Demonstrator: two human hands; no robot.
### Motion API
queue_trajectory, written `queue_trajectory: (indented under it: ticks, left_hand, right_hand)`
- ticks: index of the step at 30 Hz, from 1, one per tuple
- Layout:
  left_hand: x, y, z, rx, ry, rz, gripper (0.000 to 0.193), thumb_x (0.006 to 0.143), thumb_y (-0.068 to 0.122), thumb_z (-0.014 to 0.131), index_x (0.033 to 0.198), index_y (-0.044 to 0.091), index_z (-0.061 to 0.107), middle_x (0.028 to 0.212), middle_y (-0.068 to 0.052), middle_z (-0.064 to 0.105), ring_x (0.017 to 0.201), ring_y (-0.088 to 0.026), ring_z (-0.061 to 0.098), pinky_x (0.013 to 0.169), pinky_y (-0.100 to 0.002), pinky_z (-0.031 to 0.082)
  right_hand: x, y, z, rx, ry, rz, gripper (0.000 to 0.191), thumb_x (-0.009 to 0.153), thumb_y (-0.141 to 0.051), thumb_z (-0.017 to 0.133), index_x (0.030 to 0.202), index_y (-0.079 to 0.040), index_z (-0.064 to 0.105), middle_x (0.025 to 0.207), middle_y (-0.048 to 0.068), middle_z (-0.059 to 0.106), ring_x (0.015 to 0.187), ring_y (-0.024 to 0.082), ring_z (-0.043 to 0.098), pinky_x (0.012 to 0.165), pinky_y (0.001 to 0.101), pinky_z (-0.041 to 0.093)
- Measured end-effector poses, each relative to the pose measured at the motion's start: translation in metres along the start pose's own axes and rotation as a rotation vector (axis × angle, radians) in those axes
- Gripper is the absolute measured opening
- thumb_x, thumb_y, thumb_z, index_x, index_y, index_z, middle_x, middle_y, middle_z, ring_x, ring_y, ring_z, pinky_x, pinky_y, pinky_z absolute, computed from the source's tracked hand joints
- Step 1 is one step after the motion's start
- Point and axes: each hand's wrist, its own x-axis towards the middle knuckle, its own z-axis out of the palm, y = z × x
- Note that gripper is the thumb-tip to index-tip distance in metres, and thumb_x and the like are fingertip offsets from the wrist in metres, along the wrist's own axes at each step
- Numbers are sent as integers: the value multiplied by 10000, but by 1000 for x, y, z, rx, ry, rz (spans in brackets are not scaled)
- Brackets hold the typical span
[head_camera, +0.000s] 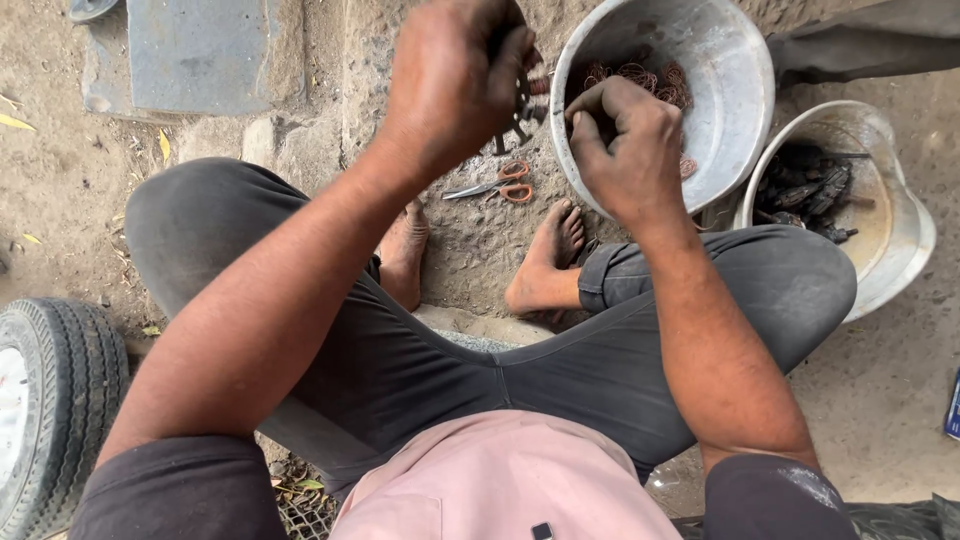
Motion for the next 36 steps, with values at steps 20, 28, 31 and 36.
queue_trajectory:
  ticks: [20,28,31,36]
  left_hand:
    - [-9,-9,11,132,16,23,114,939,171,754,907,66,726,798,-173,704,733,-410,672,645,-522,528]
    - [3,-7,18,-20,52,-52,103,1019,143,737,961,59,734,806,-140,742,690,-327,722,612,-456,540]
    - [-3,-7,12,6,54,100,62,998,90,730,1013,31,724,862,-158,732,715,-313,715,623,-421,562]
    - [-6,-2,20,-72,-60,-47,85,976,136,753,963,54,734,813,-146,740,728,-312,743,643,-443,571]
  right_hand:
    - [-11,8,5,123,135,-30,77,1033,1,629,1006,4,701,892,106,726,770,178,699,733,363,564]
    - [-10,28,-10,-84,-100,12,46,1014,-42,689,985,-41,725,897,113,755,766,189,730,710,358,612]
    - [-4,19,-6,-158,95,-182,68,905,-13,692,967,-21,718,902,161,758,794,242,735,715,407,601]
    - [-12,2,-8,237,-99,131,114,988,-35,644,1064,-37,729,898,96,753,716,183,725,608,337,606]
